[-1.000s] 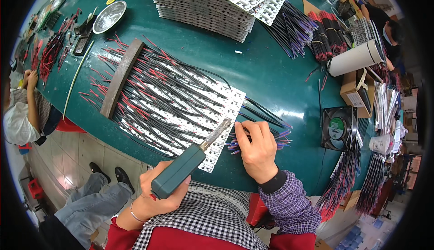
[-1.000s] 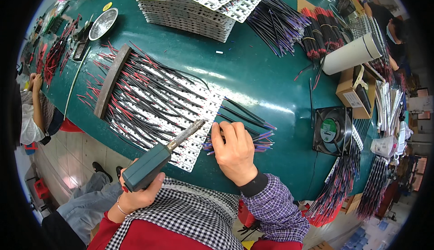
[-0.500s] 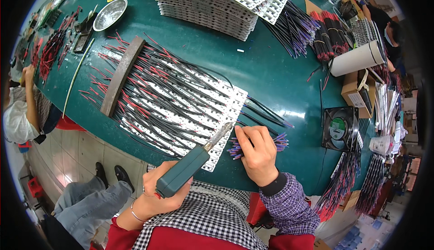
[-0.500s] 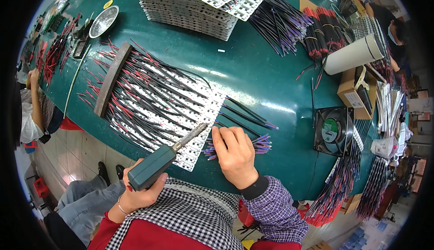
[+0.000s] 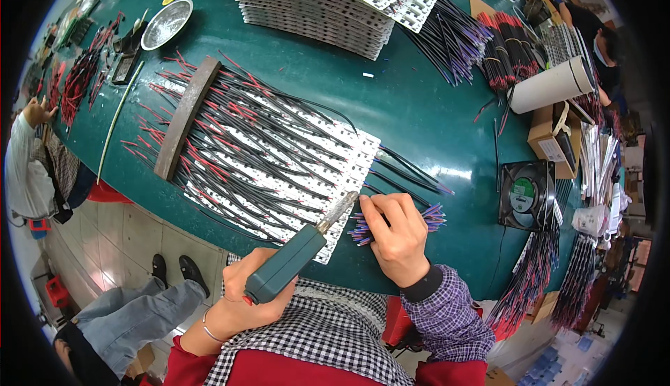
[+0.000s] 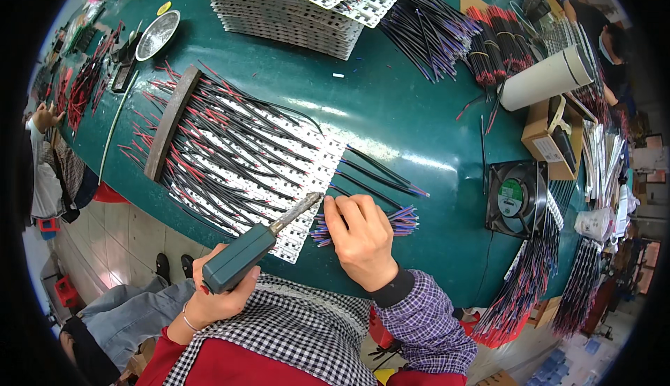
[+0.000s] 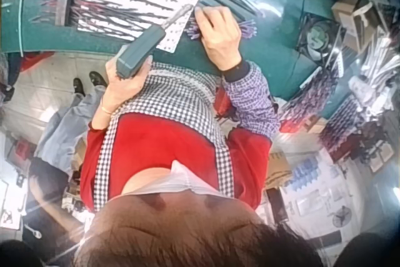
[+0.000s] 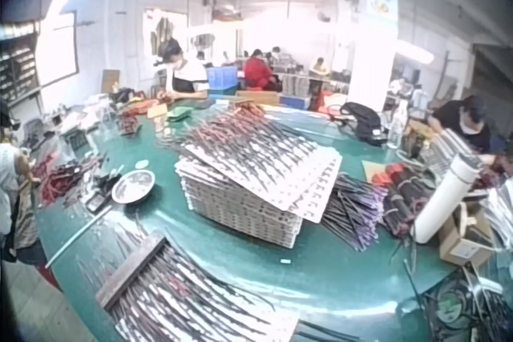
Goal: The person solders wire connections on circuit boards using a handheld soldering iron and aligns the wires across the boards by hand and with a stick.
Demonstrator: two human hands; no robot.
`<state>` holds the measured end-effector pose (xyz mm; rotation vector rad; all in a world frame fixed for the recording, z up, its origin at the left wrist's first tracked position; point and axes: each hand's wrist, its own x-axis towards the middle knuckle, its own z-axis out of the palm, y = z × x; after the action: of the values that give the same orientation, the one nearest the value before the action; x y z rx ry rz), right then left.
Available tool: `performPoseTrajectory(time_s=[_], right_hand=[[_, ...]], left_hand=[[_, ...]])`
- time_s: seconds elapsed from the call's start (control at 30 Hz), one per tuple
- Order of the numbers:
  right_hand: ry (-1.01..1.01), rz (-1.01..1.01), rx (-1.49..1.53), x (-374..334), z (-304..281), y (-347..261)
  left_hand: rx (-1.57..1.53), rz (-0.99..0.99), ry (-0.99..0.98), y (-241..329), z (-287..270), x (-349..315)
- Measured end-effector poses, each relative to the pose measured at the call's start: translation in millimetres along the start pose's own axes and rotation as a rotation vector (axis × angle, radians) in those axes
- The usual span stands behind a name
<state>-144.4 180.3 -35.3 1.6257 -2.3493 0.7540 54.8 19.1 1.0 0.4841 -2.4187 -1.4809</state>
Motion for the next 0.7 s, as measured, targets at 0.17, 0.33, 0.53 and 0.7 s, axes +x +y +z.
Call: performPoseTrajectory(time_s=[0.17,0.33,0.53,0.7], right_hand=[[0.004,0.000,-0.006,0.1,-0.2,-0.2],[0.004,-0.004,-0.010,0.5,0.5,-1.1],[0.009,0.001,-0.016,0.2,1.4,-1.1],[0.019,0.011,0.027,0.7,-0.2,0.4]], left_hand=[[0.005,-0.022,-0.010,1.7,-0.9,-0.7],[0.008,-0.045,0.004,2.7,-0.3,-2.3],[0.176,0.110,0.013,1.3,-5.6,-5.4],[0.193,0.155,0.027,-1.2,-4.0,-6.5]])
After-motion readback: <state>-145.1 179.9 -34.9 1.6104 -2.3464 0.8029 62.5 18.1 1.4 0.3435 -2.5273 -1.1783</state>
